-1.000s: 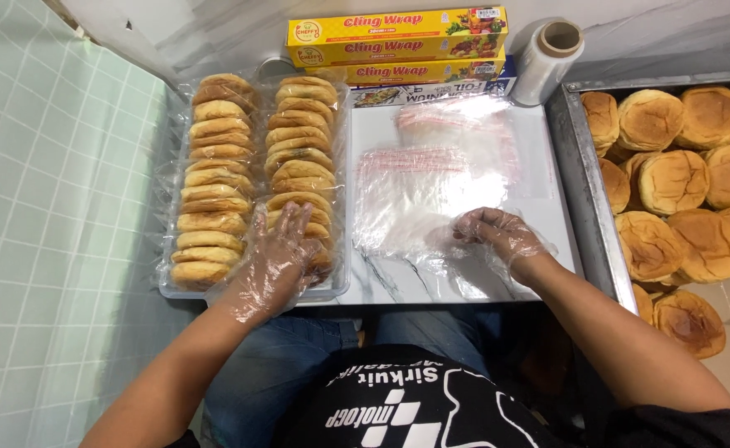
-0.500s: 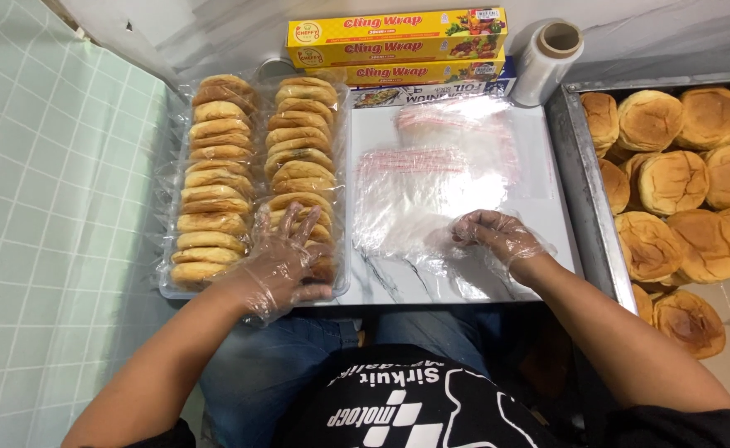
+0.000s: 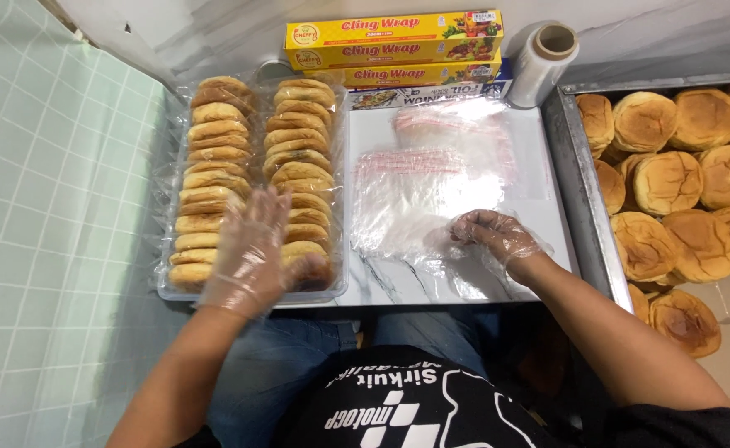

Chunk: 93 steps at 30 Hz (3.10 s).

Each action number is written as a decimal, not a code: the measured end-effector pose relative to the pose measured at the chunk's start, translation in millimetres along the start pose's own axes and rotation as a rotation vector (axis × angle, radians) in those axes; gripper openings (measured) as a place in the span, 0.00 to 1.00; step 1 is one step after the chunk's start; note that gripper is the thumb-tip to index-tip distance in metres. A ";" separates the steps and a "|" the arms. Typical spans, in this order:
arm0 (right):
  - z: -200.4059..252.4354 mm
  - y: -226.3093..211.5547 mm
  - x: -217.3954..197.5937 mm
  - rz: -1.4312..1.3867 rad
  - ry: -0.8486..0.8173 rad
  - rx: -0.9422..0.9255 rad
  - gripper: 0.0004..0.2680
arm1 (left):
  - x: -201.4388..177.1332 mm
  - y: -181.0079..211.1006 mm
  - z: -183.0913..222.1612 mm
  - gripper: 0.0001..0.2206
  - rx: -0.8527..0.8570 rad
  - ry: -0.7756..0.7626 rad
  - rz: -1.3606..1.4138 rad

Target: Manually wrapping individual baked buns in plastic cling wrap at a bakery packaging station.

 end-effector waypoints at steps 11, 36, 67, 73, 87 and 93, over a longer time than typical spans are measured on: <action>-19.2 14.4 -18.4 0.271 0.040 -0.079 0.06 | 24.0 24.6 0.4 0.49 0.060 -0.081 -0.001; -32.2 28.5 16.3 1.254 -0.331 -0.556 0.11 | 136.7 154.9 -160.6 0.39 0.511 -0.328 0.054; -18.2 4.7 9.0 1.079 -0.350 -0.262 0.17 | 99.6 143.5 -158.2 0.20 0.425 -0.459 0.308; -28.6 -12.1 -10.2 0.564 -0.026 -0.401 0.25 | 52.7 140.2 -140.3 0.19 0.367 -0.379 0.448; -38.8 -21.1 -45.4 -0.435 -0.192 -0.534 0.38 | -23.8 124.5 -136.1 0.06 0.543 0.208 1.754; -4.6 -29.0 -5.0 -0.408 -0.434 -0.328 0.46 | -41.7 144.1 -86.4 0.07 0.383 -0.204 2.088</action>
Point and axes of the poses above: each hand's wrist, its own z-axis away from the middle knuckle, its own x-axis out of the palm, y = z × x, the point moved 8 cm from there along -z, towards the middle knuckle, and after that the axes turned 4 degrees about -y, right-handed, at the moved point
